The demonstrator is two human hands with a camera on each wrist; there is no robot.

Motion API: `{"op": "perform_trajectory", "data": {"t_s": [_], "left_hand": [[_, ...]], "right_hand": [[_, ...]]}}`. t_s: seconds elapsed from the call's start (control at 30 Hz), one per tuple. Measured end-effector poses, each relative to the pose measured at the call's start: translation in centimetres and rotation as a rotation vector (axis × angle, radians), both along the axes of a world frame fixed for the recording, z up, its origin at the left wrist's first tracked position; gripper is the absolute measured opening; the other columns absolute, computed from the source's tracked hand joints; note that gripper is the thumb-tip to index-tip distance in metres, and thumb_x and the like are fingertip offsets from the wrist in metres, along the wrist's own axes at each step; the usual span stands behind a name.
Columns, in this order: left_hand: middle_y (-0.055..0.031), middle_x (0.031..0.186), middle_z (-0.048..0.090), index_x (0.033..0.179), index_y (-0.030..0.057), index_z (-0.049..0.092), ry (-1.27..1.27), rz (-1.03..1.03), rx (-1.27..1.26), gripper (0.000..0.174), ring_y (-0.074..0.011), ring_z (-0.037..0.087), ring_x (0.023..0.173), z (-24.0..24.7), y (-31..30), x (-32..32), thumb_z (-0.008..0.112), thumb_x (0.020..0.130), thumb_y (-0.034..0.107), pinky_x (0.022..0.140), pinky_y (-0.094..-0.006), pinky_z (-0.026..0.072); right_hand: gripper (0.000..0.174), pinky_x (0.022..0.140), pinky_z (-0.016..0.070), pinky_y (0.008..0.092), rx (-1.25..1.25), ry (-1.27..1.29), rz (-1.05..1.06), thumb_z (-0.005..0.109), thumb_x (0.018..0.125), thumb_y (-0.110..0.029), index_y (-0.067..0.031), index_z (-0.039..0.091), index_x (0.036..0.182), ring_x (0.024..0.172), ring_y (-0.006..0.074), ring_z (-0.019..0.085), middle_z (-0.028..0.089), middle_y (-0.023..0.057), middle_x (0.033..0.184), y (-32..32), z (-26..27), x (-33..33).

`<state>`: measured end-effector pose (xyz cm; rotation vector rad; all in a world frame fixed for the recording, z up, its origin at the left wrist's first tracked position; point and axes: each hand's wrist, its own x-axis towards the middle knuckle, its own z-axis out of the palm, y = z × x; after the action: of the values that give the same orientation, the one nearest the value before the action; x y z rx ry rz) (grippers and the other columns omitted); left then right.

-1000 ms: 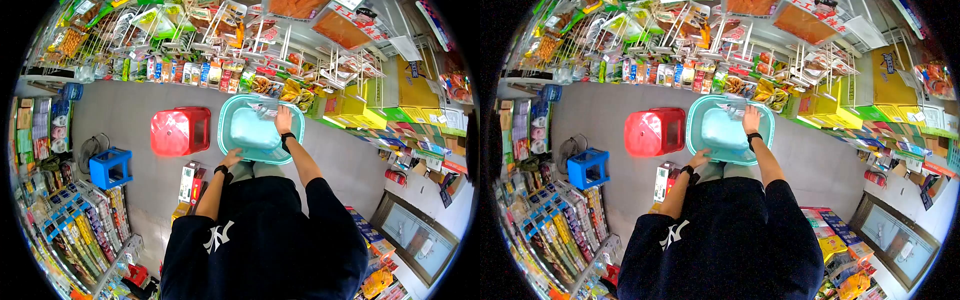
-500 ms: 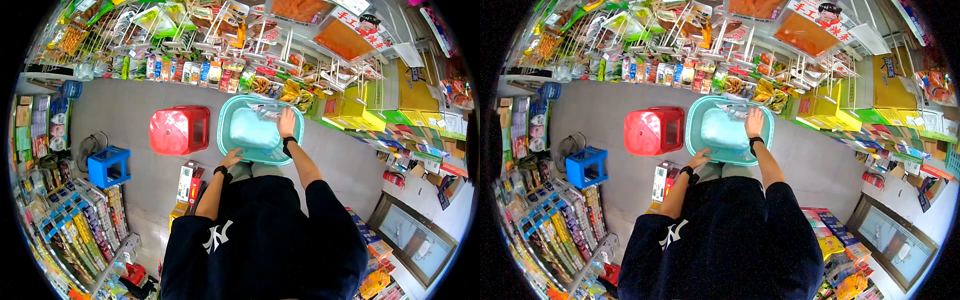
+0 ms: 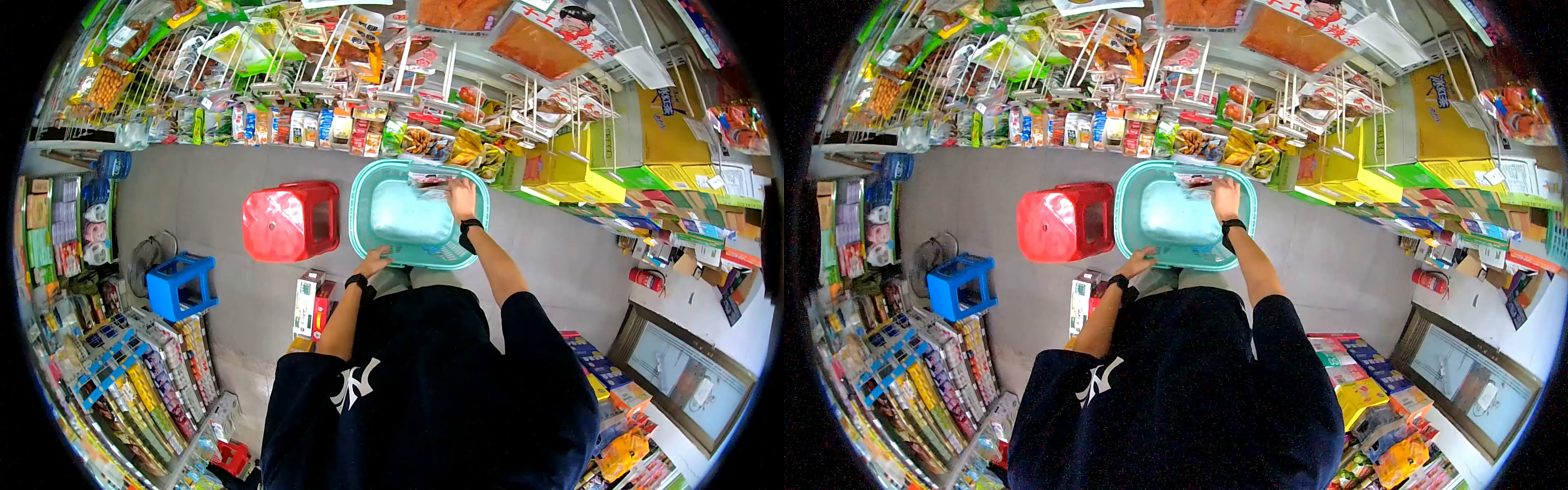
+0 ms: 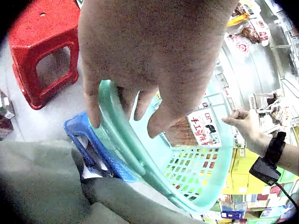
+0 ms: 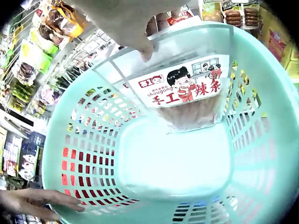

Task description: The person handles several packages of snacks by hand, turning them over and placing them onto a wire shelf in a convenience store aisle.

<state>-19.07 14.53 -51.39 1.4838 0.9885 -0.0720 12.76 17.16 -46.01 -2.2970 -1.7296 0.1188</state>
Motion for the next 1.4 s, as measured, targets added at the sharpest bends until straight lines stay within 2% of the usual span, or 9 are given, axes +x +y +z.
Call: {"op": "perform_trajectory", "data": {"t_s": [0.17,0.57,0.73,0.83,0.93,1.07,1.17,1.27,1.4], "left_hand": [[-0.0190,0.116,0.052,0.118,-0.0003,0.046,0.011,-0.025,0.003,0.052,-0.0323,0.050,0.106,-0.7,0.0,-0.2,0.058,0.074,0.025,0.089,-0.0362,0.0406],[-0.0199,0.114,0.052,0.117,-0.0015,0.047,0.035,-0.026,0.002,0.048,-0.0324,0.049,0.107,0.0,-0.1,-0.2,0.057,0.076,0.022,0.090,-0.0358,0.0393],[-0.0171,0.116,0.052,0.118,0.0002,0.047,0.057,-0.035,0.005,0.048,-0.0317,0.046,0.110,-0.8,-0.4,-0.2,0.056,0.076,0.022,0.092,-0.0357,0.0371],[-0.0145,0.117,0.052,0.118,0.0022,0.047,0.137,-0.068,0.012,0.048,-0.0307,0.041,0.113,-1.3,-0.6,-0.3,0.055,0.076,0.023,0.095,-0.0358,0.0341],[-0.0133,0.117,0.051,0.119,0.0035,0.046,0.089,-0.040,0.000,0.048,-0.0302,0.038,0.113,-1.2,-0.8,-0.4,0.055,0.076,0.023,0.096,-0.0363,0.0324],[-0.0134,0.116,0.052,0.120,0.0041,0.046,0.086,-0.002,-0.010,0.049,-0.0309,0.039,0.112,-1.2,-0.9,-0.4,0.055,0.076,0.023,0.095,-0.0367,0.0332],[-0.0142,0.116,0.052,0.120,0.0046,0.046,0.049,0.022,-0.015,0.049,-0.0309,0.039,0.112,-2.1,-1.2,-0.7,0.056,0.076,0.023,0.095,-0.0368,0.0333],[-0.0145,0.115,0.052,0.119,0.0044,0.046,0.048,0.035,-0.006,0.048,-0.0302,0.039,0.112,-2.0,-1.2,-0.7,0.056,0.075,0.022,0.095,-0.0365,0.0334],[-0.0184,0.114,0.052,0.118,0.0039,0.047,0.044,0.052,-0.012,0.047,-0.0315,0.045,0.108,-0.9,-1.1,-0.5,0.057,0.076,0.021,0.091,-0.0351,0.0374]], "right_hand": [[0.011,0.081,0.0353,0.0393,-0.180,0.169,0.040,0.056,0.072,-0.008,-0.0047,0.055,0.083,0.091,0.0267,0.048,0.059,0.0101,0.086,-0.5,1.2,1.1],[0.018,0.081,0.0384,0.0402,-0.238,0.027,0.195,0.059,0.068,-0.004,-0.0052,0.056,0.085,0.095,0.0263,0.048,0.058,0.0090,0.084,0.7,0.4,2.6],[0.018,0.083,0.0387,0.0392,-0.001,-0.015,0.193,0.064,0.066,-0.006,-0.0049,0.056,0.082,0.095,0.0277,0.048,0.054,0.0093,0.086,2.1,-0.1,2.3],[0.022,0.083,0.0384,0.0391,-0.034,-0.055,0.230,0.064,0.067,-0.008,-0.0032,0.054,0.085,0.094,0.0289,0.048,0.053,0.0107,0.087,2.9,1.2,2.0],[0.031,0.084,0.0375,0.0394,-0.019,0.024,0.088,0.064,0.069,-0.012,-0.0046,0.049,0.096,0.095,0.0292,0.046,0.050,0.0113,0.095,3.0,1.9,1.5],[0.031,0.082,0.0376,0.0388,-0.082,0.106,0.123,0.065,0.069,-0.015,-0.0058,0.050,0.094,0.094,0.0288,0.046,0.051,0.0105,0.091,2.0,0.9,0.8],[0.036,0.082,0.0384,0.0389,-0.086,0.048,0.083,0.063,0.070,-0.013,-0.0054,0.049,0.102,0.098,0.0272,0.048,0.052,0.0100,0.101,1.2,1.0,0.1],[0.029,0.082,0.0387,0.0386,-0.114,0.090,0.024,0.059,0.073,-0.014,-0.0050,0.054,0.100,0.095,0.0267,0.052,0.057,0.0102,0.099,0.5,-0.8,0.1],[0.015,0.075,0.0427,0.0410,-0.212,0.074,0.062,0.053,0.077,-0.015,-0.0064,0.057,0.088,0.079,0.0319,0.057,0.060,0.0136,0.082,-0.1,-2.0,0.8]]}}
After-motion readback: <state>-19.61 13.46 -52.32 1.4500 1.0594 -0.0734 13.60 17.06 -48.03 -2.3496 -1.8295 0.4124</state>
